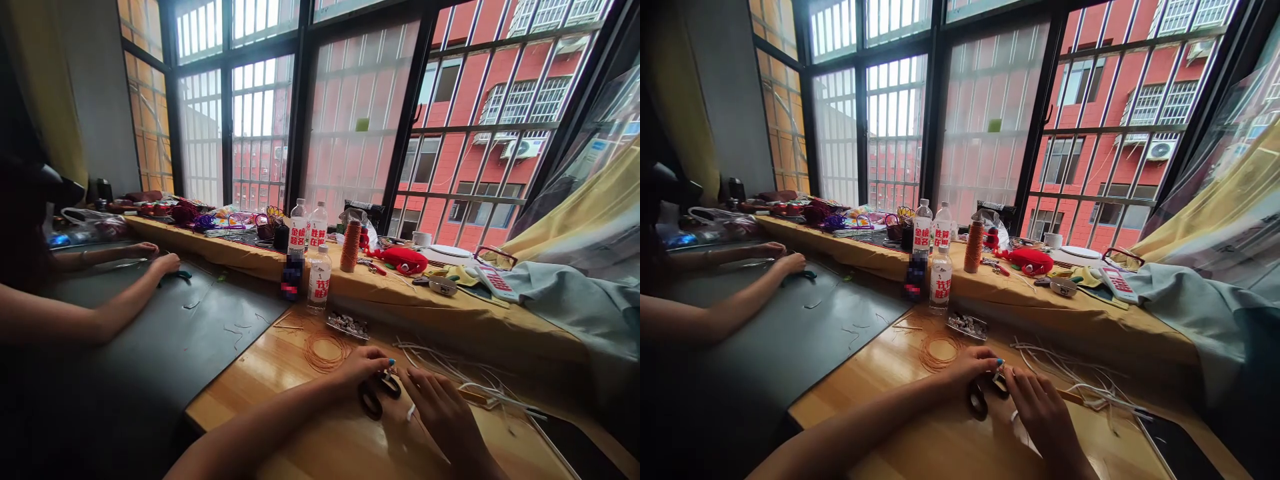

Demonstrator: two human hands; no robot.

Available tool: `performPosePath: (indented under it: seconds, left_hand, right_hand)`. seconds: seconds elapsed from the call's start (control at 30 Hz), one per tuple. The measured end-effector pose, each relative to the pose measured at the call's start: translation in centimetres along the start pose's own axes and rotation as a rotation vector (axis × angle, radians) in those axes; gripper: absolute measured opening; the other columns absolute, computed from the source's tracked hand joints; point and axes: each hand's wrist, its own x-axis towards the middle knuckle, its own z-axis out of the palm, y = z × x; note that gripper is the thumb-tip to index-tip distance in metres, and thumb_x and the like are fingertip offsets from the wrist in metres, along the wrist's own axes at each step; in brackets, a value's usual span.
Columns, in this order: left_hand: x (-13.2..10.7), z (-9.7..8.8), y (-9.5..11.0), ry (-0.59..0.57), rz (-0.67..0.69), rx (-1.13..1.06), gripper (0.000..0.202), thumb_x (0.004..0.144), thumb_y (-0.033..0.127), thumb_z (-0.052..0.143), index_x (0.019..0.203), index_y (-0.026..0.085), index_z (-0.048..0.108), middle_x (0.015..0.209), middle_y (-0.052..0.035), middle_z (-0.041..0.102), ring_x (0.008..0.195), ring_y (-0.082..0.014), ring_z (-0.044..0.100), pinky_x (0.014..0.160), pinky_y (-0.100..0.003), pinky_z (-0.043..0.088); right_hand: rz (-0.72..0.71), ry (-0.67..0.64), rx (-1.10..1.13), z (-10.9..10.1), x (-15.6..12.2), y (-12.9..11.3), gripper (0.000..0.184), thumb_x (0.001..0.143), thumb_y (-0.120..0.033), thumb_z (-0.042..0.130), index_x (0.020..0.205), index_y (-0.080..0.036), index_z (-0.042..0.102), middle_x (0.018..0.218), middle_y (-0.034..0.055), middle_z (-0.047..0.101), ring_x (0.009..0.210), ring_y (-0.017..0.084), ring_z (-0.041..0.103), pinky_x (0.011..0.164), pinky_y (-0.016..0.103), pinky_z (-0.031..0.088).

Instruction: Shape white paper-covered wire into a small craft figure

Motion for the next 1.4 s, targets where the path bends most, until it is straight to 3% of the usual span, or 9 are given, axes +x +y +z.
performPosePath:
  seconds: [0.37,0.53,0.7,0.97,1.07,1.23,1.4]
  left_hand:
    - [-0.2,-0.1,0.6,-0.013,-0.049,-0.124,0.032,0.045,0.034,0.068,0.062,0.012,0.054,0.055,0.0033,0.050,0.052,-0.0070,0.041,0.055,-0.022,0.030]
    - [-0.3,0.0,0.6,0.019,-0.028,-0.145,0.032,0.047,0.035,0.068,0.062,0.011,0.055,0.059,0.0013,0.052,0.053,-0.0074,0.042,0.054,-0.022,0.030]
    - [-0.3,-0.1,0.4,0.023,0.034,-0.072,0.029,0.051,0.035,0.067,0.062,0.011,0.056,0.059,0.0014,0.051,0.055,-0.0080,0.043,0.057,-0.022,0.031]
    - [0.0,-0.4,-1.0,0.038,0.037,-0.051,0.022,0.057,0.031,0.063,0.066,0.012,0.055,0.060,0.0023,0.050,0.056,-0.0082,0.044,0.056,-0.021,0.032]
    - [-0.1,-0.4,-1.0,0.032,0.043,-0.040,0.022,0.058,0.030,0.062,0.068,0.012,0.056,0.062,0.0017,0.051,0.058,-0.0086,0.045,0.058,-0.021,0.033]
    - [-0.2,-0.5,-0.7,0.030,0.039,0.006,0.022,0.058,0.031,0.062,0.065,0.011,0.056,0.060,0.0020,0.050,0.056,-0.0082,0.043,0.056,-0.020,0.033]
    - [-0.1,-0.6,-1.1,0.003,0.063,0.053,0.025,0.062,0.035,0.059,0.073,0.013,0.055,0.065,0.0015,0.052,0.060,-0.0094,0.046,0.057,-0.020,0.035]
  right_hand:
    - [0.042,-0.092,0.076,0.4,-0.4,-0.5,0.033,0.076,-0.001,0.030,0.096,-0.012,0.054,0.075,0.0063,0.060,0.067,0.017,0.053,0.064,0.032,0.042]
    - [0.097,-0.092,0.226,-0.8,0.9,-0.8,0.026,0.082,-0.015,0.031,0.096,-0.013,0.053,0.078,0.0088,0.062,0.069,0.017,0.058,0.062,0.028,0.046]
    - [0.194,-0.237,0.452,-1.3,1.1,-0.8,0.027,0.081,-0.023,0.038,0.105,-0.015,0.049,0.088,0.0083,0.061,0.077,0.015,0.059,0.064,0.024,0.047]
    - [0.360,-0.217,0.416,-0.5,0.9,-1.7,0.024,0.079,-0.029,0.045,0.093,-0.015,0.057,0.075,0.0069,0.059,0.066,0.014,0.057,0.058,0.022,0.042]
    - [0.446,-0.270,0.477,-0.5,1.0,-1.8,0.025,0.077,-0.034,0.048,0.092,-0.017,0.058,0.073,0.0045,0.058,0.065,0.014,0.057,0.058,0.022,0.042]
    - [0.545,-0.325,0.706,-0.2,0.9,-1.6,0.022,0.082,-0.022,0.037,0.092,-0.019,0.057,0.084,0.0040,0.061,0.079,0.015,0.057,0.069,0.024,0.043]
    - [0.642,-0.348,0.697,0.0,0.4,-2.0,0.023,0.084,-0.021,0.034,0.094,-0.019,0.055,0.085,0.0039,0.060,0.079,0.015,0.056,0.069,0.024,0.042]
